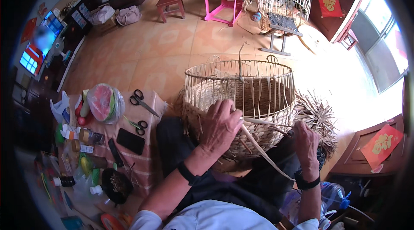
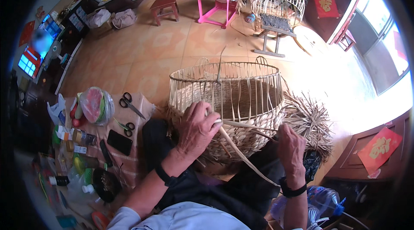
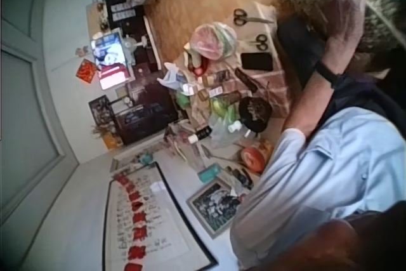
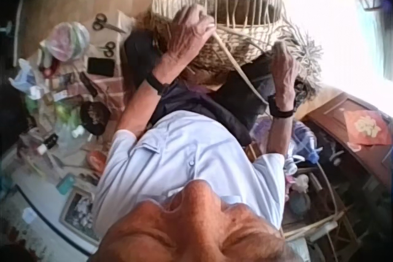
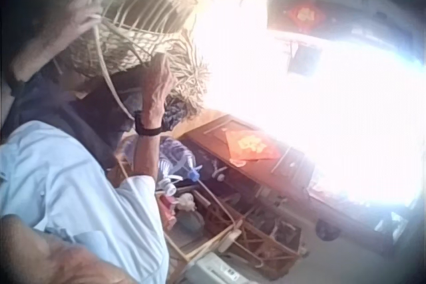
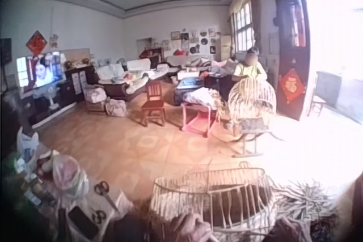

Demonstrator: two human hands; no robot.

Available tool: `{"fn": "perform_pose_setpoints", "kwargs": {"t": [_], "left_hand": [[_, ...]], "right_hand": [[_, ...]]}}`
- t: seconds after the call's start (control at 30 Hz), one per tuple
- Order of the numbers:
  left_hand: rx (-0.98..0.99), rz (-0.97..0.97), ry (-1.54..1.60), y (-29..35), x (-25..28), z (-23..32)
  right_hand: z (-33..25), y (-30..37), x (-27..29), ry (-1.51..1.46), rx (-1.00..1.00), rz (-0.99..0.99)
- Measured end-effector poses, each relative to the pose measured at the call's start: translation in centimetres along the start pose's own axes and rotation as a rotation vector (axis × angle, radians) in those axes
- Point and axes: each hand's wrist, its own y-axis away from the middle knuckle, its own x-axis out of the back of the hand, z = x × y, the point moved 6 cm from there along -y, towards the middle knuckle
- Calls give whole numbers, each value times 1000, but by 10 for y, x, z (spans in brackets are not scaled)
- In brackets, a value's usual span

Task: Weaving a basket by hand using bamboo or reed strips.

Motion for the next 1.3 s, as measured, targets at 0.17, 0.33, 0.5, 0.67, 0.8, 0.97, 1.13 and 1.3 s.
{"fn": "perform_pose_setpoints", "kwargs": {"t": [0.17, 0.33, 0.5, 0.67, 0.8, 0.97, 1.13, 1.3], "left_hand": [[-25, -28, 126, -1, -14, -2], [-20, -151, 286, -2, -19, -14], [18, -197, 456, 4, -17, -19], [64, -323, 477, 2, -21, -33], [64, -375, 594, 1, -24, -36], [96, -427, 640, -2, -25, -29], [3, -398, 584, 2, -28, -23], [-35, -192, 509, 20, -24, -32]], "right_hand": [[16, 11, 16, 42, 31, 47], [35, 13, 26, 108, 20, 59], [48, 2, 46, 122, 36, 84], [56, -3, 38, 124, 20, 93], [25, 0, 33, 150, -89, 22], [-86, 12, 36, -35, 399, -138], [-123, 22, -16, -186, 728, -345], [-72, -29, -11, -973, -85, 16]]}}
